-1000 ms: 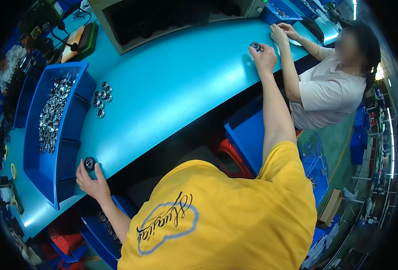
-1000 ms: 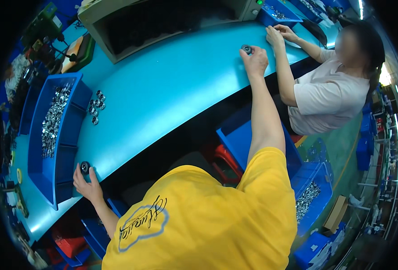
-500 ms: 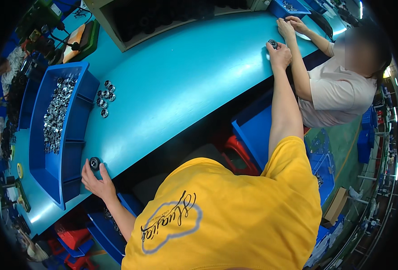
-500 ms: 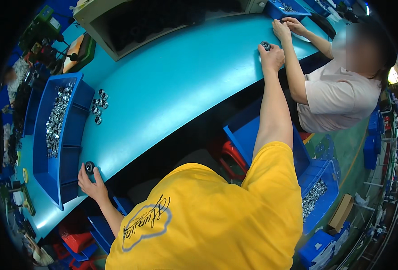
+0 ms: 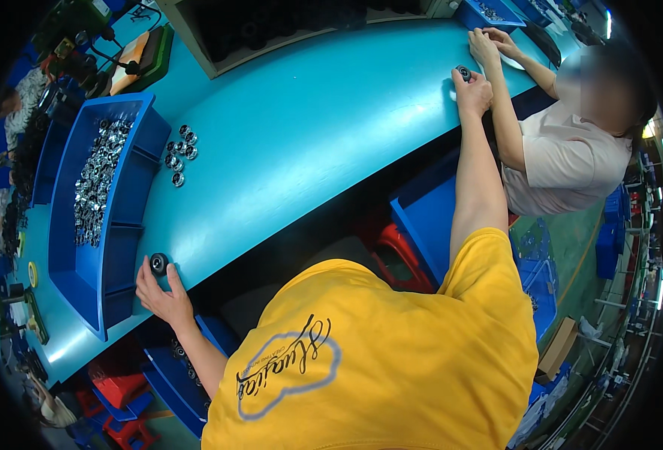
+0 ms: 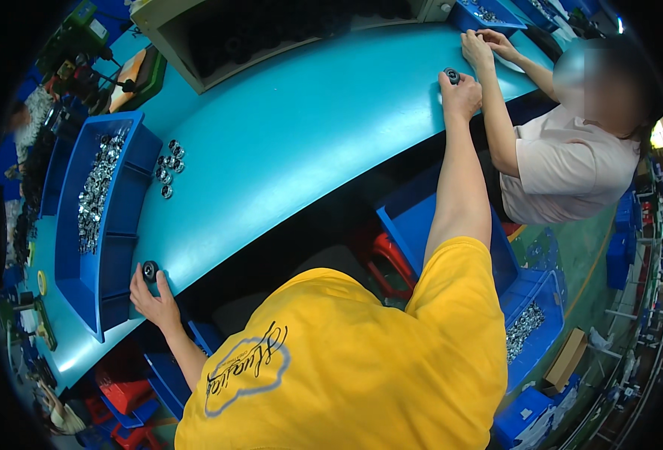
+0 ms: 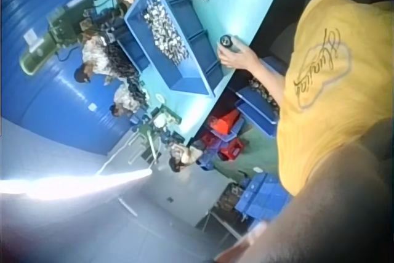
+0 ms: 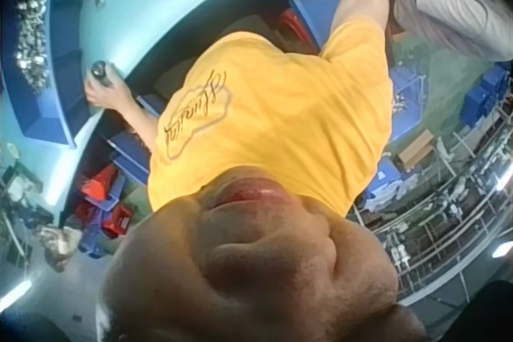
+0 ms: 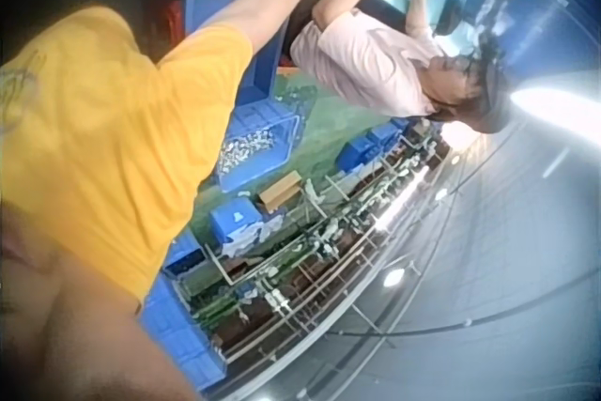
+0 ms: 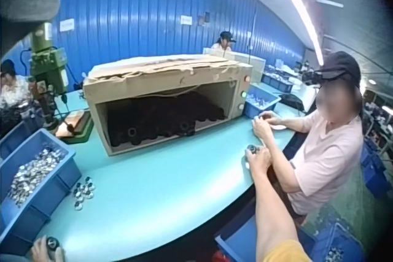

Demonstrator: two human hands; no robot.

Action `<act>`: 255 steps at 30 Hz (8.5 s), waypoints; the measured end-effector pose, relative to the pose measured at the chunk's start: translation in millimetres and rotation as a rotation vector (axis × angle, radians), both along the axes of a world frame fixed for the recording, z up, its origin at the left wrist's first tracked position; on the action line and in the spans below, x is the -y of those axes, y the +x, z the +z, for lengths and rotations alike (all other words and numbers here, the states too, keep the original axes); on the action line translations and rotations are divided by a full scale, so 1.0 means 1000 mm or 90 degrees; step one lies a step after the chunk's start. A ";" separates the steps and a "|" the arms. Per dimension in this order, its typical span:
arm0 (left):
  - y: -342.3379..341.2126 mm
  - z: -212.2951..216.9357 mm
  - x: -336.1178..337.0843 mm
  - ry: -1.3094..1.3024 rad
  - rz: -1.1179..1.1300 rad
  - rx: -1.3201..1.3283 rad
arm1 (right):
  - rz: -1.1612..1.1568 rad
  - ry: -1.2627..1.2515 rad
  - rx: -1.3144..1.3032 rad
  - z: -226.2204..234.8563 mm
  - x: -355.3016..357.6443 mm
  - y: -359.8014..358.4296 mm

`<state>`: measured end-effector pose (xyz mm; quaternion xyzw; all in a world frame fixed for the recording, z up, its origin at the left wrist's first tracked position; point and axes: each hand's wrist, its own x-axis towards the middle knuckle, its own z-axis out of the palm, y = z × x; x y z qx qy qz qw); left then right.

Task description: Assembling small circular components by hand at an industrial workbench.

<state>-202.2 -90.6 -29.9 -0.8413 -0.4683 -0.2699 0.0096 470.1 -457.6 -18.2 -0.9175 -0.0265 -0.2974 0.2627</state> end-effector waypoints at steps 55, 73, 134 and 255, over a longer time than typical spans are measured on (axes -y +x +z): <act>-0.003 0.000 0.000 -0.012 0.009 0.007 | 0.034 -0.004 0.024 -0.009 0.002 0.001; 0.000 0.004 0.001 -0.007 0.008 0.008 | 0.022 -0.033 0.007 -0.013 0.004 0.007; -0.008 0.022 0.004 -0.034 0.025 0.120 | 1.205 -0.100 -0.155 0.059 -0.297 -0.416; -0.004 0.023 0.006 -0.058 0.130 0.082 | 0.718 0.064 -0.102 0.010 -0.117 -0.326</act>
